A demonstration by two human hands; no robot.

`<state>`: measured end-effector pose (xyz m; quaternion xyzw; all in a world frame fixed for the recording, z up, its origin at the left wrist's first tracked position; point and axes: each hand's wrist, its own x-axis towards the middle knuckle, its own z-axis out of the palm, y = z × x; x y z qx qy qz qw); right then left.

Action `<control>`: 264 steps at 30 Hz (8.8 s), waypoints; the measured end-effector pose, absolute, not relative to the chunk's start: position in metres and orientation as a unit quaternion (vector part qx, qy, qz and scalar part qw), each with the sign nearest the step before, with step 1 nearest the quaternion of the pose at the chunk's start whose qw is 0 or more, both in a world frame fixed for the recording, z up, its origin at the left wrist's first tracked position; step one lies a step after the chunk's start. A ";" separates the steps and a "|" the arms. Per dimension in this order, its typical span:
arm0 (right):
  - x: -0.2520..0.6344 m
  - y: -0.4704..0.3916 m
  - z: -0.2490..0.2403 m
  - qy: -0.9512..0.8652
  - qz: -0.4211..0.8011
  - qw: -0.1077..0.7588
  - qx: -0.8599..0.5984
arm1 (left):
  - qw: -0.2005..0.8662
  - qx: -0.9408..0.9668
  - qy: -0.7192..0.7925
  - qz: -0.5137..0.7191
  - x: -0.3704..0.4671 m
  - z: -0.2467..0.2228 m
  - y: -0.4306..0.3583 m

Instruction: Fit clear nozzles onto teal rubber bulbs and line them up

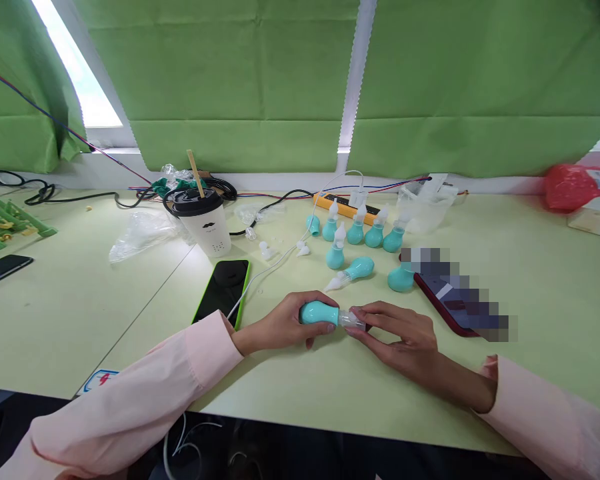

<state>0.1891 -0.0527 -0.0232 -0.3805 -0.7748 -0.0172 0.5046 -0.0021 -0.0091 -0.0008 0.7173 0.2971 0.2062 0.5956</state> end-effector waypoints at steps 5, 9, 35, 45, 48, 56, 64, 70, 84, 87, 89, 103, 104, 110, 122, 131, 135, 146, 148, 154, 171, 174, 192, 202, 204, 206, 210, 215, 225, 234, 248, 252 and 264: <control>0.184 -0.055 -0.015 -0.732 0.130 0.500 -0.445 | 0.570 0.727 0.311 0.224 0.000 0.001 -0.014; 0.181 -0.056 -0.011 -0.658 0.284 0.505 -0.481 | 0.526 0.752 0.322 0.231 0.000 0.001 -0.017; 0.182 -0.058 -0.008 -0.678 0.334 0.515 -0.404 | 0.567 0.769 0.282 0.088 -0.004 0.008 -0.008; 0.188 -0.055 0.006 -0.711 0.294 0.458 -0.445 | 0.499 0.823 0.248 0.106 -0.006 0.013 -0.012; 0.189 -0.053 0.005 -0.697 0.304 0.455 -0.463 | 0.469 0.837 0.247 0.136 -0.004 0.014 -0.015; 0.189 -0.049 0.001 -0.710 0.335 0.401 -0.472 | 0.481 0.809 0.293 0.168 -0.002 0.011 -0.015; 0.191 -0.046 -0.001 -0.743 0.421 0.266 -0.447 | 0.497 0.802 0.293 0.156 -0.002 0.011 -0.017; 0.197 -0.043 0.004 -0.860 0.248 0.194 -0.401 | 0.493 0.817 0.260 0.146 -0.004 0.012 -0.017; 0.199 -0.048 0.006 -0.901 0.109 0.078 -0.412 | 0.381 0.870 0.281 0.141 -0.003 0.008 -0.018; 0.196 -0.050 0.008 -0.884 0.148 0.086 -0.436 | 0.330 0.886 0.293 0.140 -0.002 0.006 -0.018; 0.194 -0.052 0.009 -0.867 0.196 0.107 -0.446 | 0.307 0.894 0.295 0.140 -0.002 0.005 -0.019; 0.189 -0.050 0.008 -0.644 0.605 0.171 -0.436 | 0.256 0.911 0.291 0.142 -0.001 0.000 -0.022; 0.188 -0.050 0.008 -0.631 0.620 0.173 -0.434 | 0.250 0.913 0.291 0.142 -0.001 0.000 -0.023; 0.184 -0.049 0.004 -0.547 0.675 0.204 -0.451 | 0.196 0.926 0.287 0.146 0.000 -0.001 -0.025; 0.179 -0.052 -0.002 -0.320 0.803 0.191 -0.465 | -0.019 0.946 0.287 0.152 0.002 -0.003 -0.034; 0.176 -0.057 -0.006 -0.497 0.676 0.280 -0.466 | 0.118 0.936 0.272 0.192 -0.003 0.006 -0.028; 0.176 -0.062 -0.001 -0.623 0.552 0.302 -0.466 | 0.311 0.912 0.243 0.111 -0.002 0.015 -0.022; 0.183 -0.059 -0.007 -0.865 0.181 0.242 -0.401 | 0.554 0.798 0.227 0.064 -0.002 0.014 -0.021; 0.184 -0.058 -0.007 -0.880 0.145 0.241 -0.382 | 0.591 0.774 0.225 0.038 -0.003 0.014 -0.021; 0.183 -0.059 -0.002 -0.918 0.118 0.204 -0.318 | 0.700 0.675 0.215 -0.087 -0.003 0.011 -0.017; 0.174 -0.056 -0.008 -0.694 0.415 0.391 -0.439 | 0.600 0.741 0.225 0.200 0.005 0.018 -0.029; 0.171 -0.054 -0.009 -0.671 0.447 0.409 -0.427 | 0.603 0.747 0.200 0.196 0.004 0.017 -0.031; 0.182 -0.039 -0.014 -0.517 0.573 0.498 -0.395 | -0.109 0.897 0.395 0.167 -0.021 -0.004 0.070; 0.186 -0.040 -0.016 -0.521 0.585 0.468 -0.410 | -0.214 0.866 0.432 0.132 0.012 -0.014 0.106; 0.187 -0.040 -0.017 -0.528 0.569 0.473 -0.416 | -0.181 0.874 0.426 0.145 0.013 -0.012 0.103; 0.189 -0.040 -0.017 -0.546 0.542 0.477 -0.424 | -0.102 0.889 0.409 0.179 0.012 -0.006 0.096; 0.195 -0.039 -0.016 -0.618 0.423 0.466 -0.472 | 0.226 0.881 0.330 0.252 0.004 0.008 0.068; 0.199 -0.039 -0.013 -0.686 0.284 0.438 -0.507 | 0.529 0.758 0.276 0.264 -0.002 0.015 0.035; 0.195 -0.046 -0.022 -0.810 0.086 0.417 -0.403 | 0.617 0.677 0.348 0.202 -0.005 0.008 0.022; 0.194 -0.050 -0.020 -0.820 0.056 0.415 -0.390 | 0.622 0.682 0.318 0.218 -0.007 0.007 0.019; 0.186 -0.056 -0.005 -0.672 0.320 0.395 -0.539 | 0.602 0.683 0.315 0.268 -0.003 0.009 0.010; 0.186 -0.056 -0.004 -0.627 0.401 0.394 -0.539 | 0.618 0.673 0.307 0.267 -0.002 0.007 0.008; 0.185 -0.051 -0.007 -0.611 0.467 0.409 -0.491 | 0.579 0.702 0.308 0.279 0.002 0.021 0.010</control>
